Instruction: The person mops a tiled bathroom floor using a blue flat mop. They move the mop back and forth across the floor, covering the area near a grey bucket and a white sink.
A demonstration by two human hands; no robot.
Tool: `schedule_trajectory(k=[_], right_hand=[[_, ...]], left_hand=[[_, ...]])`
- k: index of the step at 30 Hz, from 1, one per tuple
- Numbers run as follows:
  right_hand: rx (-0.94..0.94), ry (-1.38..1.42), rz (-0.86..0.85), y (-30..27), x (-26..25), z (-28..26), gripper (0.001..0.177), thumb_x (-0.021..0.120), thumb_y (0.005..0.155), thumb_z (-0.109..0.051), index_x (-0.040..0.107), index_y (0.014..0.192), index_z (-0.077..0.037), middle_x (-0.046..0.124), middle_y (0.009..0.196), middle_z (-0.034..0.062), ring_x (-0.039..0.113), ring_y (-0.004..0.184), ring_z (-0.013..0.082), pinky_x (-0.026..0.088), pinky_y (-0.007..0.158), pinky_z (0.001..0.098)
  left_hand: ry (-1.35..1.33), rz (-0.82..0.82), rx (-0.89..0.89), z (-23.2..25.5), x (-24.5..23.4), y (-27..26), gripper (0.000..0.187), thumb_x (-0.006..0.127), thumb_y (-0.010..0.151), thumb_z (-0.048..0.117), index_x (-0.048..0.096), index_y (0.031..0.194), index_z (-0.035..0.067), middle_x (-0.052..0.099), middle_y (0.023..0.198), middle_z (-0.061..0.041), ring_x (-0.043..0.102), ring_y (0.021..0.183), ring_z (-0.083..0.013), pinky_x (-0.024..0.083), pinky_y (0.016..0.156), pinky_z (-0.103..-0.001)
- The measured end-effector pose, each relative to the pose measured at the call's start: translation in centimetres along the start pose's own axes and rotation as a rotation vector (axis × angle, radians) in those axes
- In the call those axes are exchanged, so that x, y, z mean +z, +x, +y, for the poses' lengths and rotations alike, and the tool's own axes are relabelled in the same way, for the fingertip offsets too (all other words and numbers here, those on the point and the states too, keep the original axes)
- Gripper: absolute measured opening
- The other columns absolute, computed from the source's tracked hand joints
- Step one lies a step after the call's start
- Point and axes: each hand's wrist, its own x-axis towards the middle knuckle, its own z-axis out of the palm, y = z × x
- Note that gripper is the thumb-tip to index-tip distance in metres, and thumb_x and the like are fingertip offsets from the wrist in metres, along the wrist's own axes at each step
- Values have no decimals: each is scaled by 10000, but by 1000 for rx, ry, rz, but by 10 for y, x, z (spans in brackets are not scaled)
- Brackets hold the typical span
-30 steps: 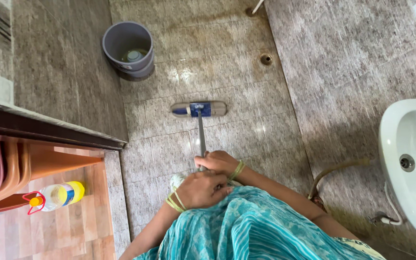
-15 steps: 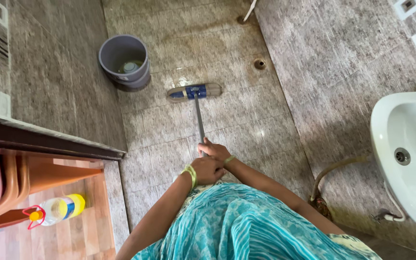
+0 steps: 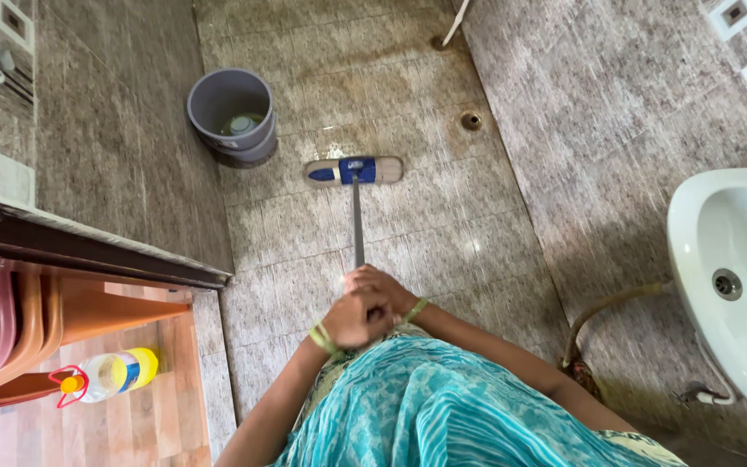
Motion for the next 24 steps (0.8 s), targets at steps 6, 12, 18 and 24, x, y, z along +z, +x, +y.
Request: schedule_trajectory(k=[6, 12, 18, 24], right_hand=[[277, 318, -193, 25, -54, -88, 277, 682, 846, -282, 674, 1066, -115, 667, 1121, 31, 579, 1109, 217, 501, 998, 362], [568, 1137, 3, -16, -5, -67, 405, 693, 937, -251, 579, 1306, -127, 579, 1285, 60, 549, 1232, 198, 471, 1090, 352], [421, 607, -93, -26, 16, 9, 449, 725, 945, -220, 593, 1344, -60, 562, 1407, 106, 546, 1316, 237, 489, 1109, 378], [453, 749, 19, -15, 17, 90, 603, 765, 843, -174, 504, 1380, -89, 579, 1335, 105, 583, 1232, 217, 489, 1079, 365]], left_hand=[[284, 352, 331, 71, -13, -56, 179, 694, 905, 282, 736, 914, 108, 691, 977, -90, 685, 923, -298, 582, 687, -438], [329, 561, 409, 94, -28, -56, 187, 659, 803, 183, 728, 930, 65, 683, 1111, -153, 617, 1043, -367, 455, 849, -478], [232, 608, 356, 56, -34, -19, 183, 606, 874, 142, 716, 992, 54, 695, 1175, -104, 603, 1140, -320, 425, 988, -487], [419, 455, 112, -30, -9, 52, 200, 607, 914, 186, 703, 1071, 109, 626, 1305, -97, 535, 1241, -353, 406, 1001, -539]])
